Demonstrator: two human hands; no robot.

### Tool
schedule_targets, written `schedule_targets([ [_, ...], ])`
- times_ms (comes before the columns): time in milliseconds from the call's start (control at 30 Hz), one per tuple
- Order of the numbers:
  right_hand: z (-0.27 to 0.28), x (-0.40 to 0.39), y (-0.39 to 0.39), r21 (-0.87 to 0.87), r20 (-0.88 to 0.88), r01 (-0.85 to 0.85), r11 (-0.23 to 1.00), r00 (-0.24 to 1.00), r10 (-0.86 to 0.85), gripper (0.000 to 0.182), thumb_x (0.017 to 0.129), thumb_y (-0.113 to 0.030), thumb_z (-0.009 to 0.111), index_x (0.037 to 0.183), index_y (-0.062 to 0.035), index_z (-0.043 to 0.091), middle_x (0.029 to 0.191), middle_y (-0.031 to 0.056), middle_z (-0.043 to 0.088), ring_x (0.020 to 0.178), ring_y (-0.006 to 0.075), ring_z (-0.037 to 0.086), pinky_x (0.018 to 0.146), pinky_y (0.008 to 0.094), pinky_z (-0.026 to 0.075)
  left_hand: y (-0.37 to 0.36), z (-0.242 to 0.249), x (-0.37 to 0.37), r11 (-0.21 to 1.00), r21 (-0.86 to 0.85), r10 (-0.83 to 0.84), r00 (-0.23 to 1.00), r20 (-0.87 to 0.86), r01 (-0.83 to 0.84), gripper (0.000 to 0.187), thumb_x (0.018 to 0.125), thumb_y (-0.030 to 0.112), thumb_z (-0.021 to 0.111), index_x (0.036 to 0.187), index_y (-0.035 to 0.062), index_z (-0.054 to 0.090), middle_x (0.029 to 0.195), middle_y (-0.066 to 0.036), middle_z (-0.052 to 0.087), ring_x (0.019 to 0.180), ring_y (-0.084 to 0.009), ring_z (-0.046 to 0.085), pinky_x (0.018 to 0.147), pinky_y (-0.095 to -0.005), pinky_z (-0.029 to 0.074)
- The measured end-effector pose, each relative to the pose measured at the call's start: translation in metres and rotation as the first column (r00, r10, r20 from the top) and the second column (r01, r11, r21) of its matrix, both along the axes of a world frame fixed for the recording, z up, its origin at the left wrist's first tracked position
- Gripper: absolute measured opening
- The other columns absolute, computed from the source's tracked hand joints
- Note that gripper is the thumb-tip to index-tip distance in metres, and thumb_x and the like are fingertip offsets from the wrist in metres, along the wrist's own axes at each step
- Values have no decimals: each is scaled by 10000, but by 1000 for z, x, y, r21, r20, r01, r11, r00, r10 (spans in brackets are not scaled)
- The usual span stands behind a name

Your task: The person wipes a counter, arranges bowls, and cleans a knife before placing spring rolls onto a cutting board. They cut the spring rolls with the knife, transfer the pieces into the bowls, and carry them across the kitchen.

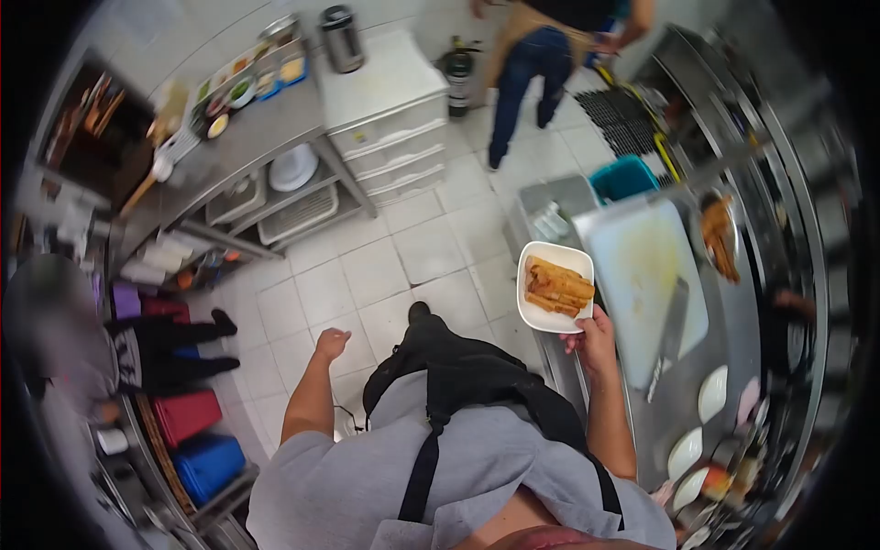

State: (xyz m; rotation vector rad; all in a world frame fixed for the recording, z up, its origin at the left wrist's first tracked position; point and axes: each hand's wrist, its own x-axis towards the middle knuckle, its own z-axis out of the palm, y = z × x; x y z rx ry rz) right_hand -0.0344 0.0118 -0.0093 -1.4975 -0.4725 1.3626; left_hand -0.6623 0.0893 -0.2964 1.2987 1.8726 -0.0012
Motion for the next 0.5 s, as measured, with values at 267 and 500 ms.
schedule_targets([
  [267,-7,-177,268,-6,-8,-420,908,908,420,294,948,-59,499,1231,-1,553,877,144,687,619,178,630,537,329,541,-75,57,-100,788,53,581,769,266,-613,435,919,336,772,1147,-28,699,853,-132,742,700,-182,698,655,-342,571],
  [500,-28,-369,443,110,-64,-639,761,760,647,249,977,-75,457,1192,30,527,883,174,688,642,183,615,583,362,552,-317,56,-112,224,71,963,232,139,-972,372,952,299,680,929,-72,701,709,-85,672,584,-183,644,498,-355,511],
])
